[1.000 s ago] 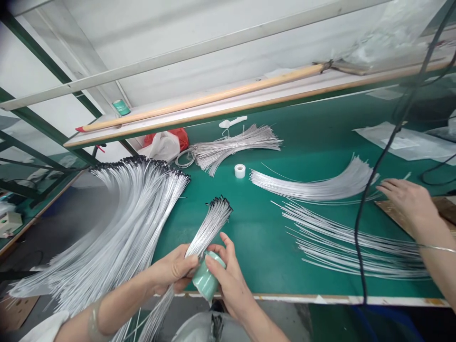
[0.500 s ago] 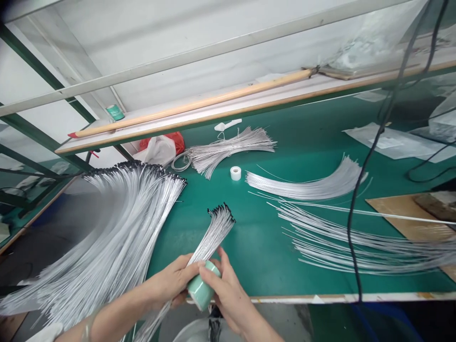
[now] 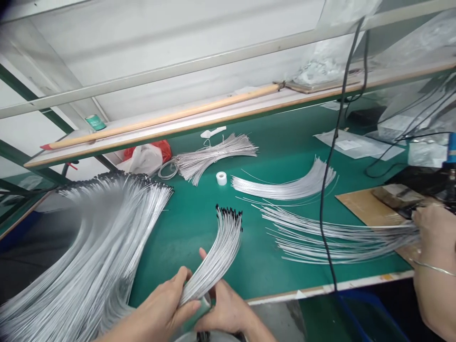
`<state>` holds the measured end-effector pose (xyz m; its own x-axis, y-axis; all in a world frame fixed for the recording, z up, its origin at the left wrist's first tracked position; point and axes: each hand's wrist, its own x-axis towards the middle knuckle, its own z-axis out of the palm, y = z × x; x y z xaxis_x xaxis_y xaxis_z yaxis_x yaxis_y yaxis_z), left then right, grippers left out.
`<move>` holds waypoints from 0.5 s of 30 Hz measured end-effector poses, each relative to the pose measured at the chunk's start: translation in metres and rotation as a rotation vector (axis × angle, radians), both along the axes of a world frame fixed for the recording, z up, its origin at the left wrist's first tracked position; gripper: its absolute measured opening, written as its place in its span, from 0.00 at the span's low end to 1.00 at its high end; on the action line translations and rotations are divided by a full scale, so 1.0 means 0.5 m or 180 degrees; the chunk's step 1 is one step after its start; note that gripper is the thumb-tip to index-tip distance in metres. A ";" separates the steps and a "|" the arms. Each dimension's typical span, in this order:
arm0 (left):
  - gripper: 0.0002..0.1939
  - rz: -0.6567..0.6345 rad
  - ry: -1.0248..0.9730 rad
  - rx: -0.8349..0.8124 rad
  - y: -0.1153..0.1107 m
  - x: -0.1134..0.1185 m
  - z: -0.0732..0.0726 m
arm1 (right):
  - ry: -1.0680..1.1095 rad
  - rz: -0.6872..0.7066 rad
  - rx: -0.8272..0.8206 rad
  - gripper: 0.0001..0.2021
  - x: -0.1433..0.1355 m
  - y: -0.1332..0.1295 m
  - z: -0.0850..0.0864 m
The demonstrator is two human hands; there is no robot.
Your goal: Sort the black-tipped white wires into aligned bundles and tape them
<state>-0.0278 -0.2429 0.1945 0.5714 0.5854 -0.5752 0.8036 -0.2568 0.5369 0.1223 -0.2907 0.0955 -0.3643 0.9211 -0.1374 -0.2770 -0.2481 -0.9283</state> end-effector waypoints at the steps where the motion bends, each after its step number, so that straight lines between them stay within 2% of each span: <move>1: 0.25 0.0054 0.0039 0.0070 -0.005 0.003 -0.003 | -0.0133 -0.0139 0.0094 0.52 -0.001 -0.007 -0.002; 6: 0.39 0.0338 -0.0179 0.0121 -0.028 0.013 -0.017 | -0.0379 -0.0793 0.0285 0.44 -0.005 -0.036 -0.006; 11: 0.38 0.0625 -0.0307 -0.0174 -0.047 0.025 -0.008 | -0.0281 -0.1295 0.0008 0.34 -0.019 -0.043 -0.016; 15: 0.37 0.1083 -0.0534 -0.0068 -0.062 0.025 -0.029 | -0.0090 -0.1516 -0.0268 0.26 -0.043 -0.048 -0.036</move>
<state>-0.0151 -0.2737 0.1798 0.4335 0.7468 -0.5044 0.7415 0.0225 0.6706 0.1006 -0.3145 0.0776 0.1002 0.9698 -0.2223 -0.3530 -0.1743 -0.9193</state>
